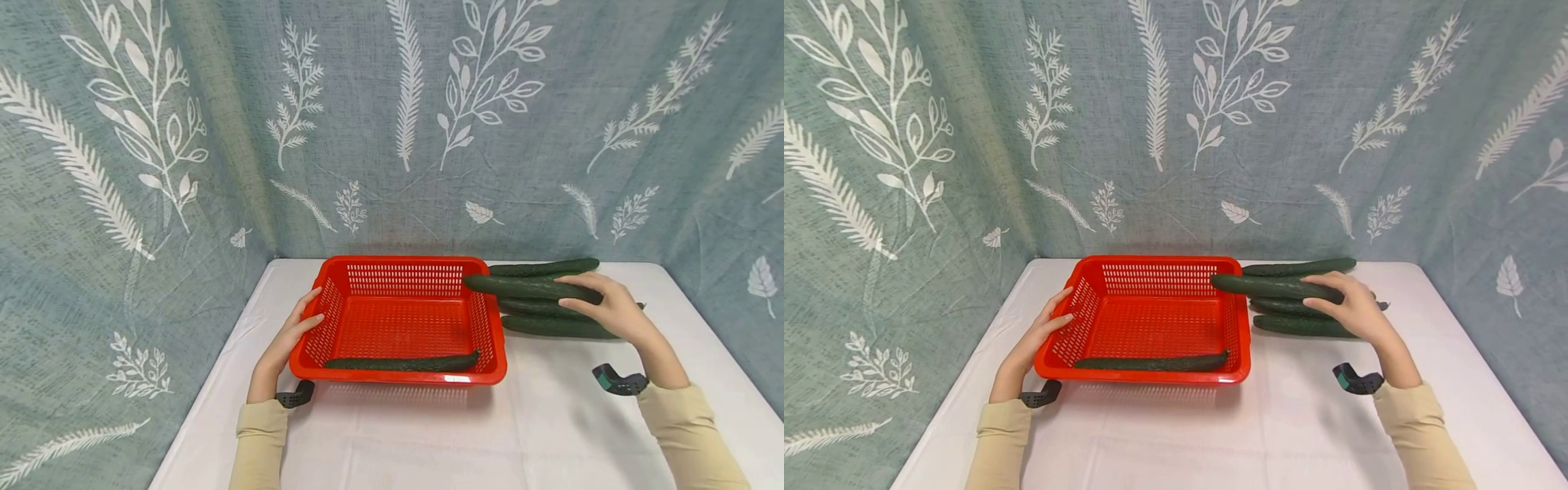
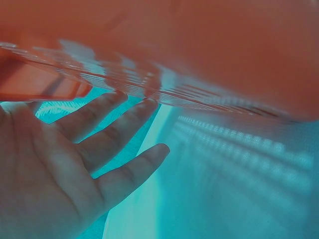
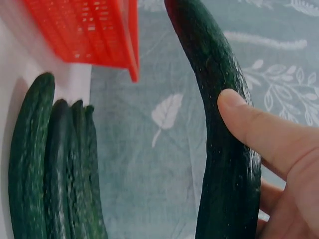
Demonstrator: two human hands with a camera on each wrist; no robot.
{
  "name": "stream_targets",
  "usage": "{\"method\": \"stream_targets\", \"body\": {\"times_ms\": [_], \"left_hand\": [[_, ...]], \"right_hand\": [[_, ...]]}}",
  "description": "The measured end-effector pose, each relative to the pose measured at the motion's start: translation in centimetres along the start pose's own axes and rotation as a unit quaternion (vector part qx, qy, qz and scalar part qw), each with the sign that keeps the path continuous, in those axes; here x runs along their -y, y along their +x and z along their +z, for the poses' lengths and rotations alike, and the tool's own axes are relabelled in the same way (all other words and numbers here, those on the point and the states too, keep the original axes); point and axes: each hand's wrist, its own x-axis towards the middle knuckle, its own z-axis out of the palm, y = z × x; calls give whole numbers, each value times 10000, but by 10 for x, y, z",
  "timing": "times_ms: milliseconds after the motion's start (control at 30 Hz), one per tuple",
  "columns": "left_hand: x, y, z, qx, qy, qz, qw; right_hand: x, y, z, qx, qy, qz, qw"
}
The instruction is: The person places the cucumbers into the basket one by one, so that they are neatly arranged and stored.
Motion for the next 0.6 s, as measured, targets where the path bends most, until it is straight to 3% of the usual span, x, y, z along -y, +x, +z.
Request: {"method": "stream_targets", "body": {"times_ms": [600], "left_hand": [[-3,-1,2,29,-135,-70,9999]], "right_hand": [[29,17,11,287,206,293,9989]]}}
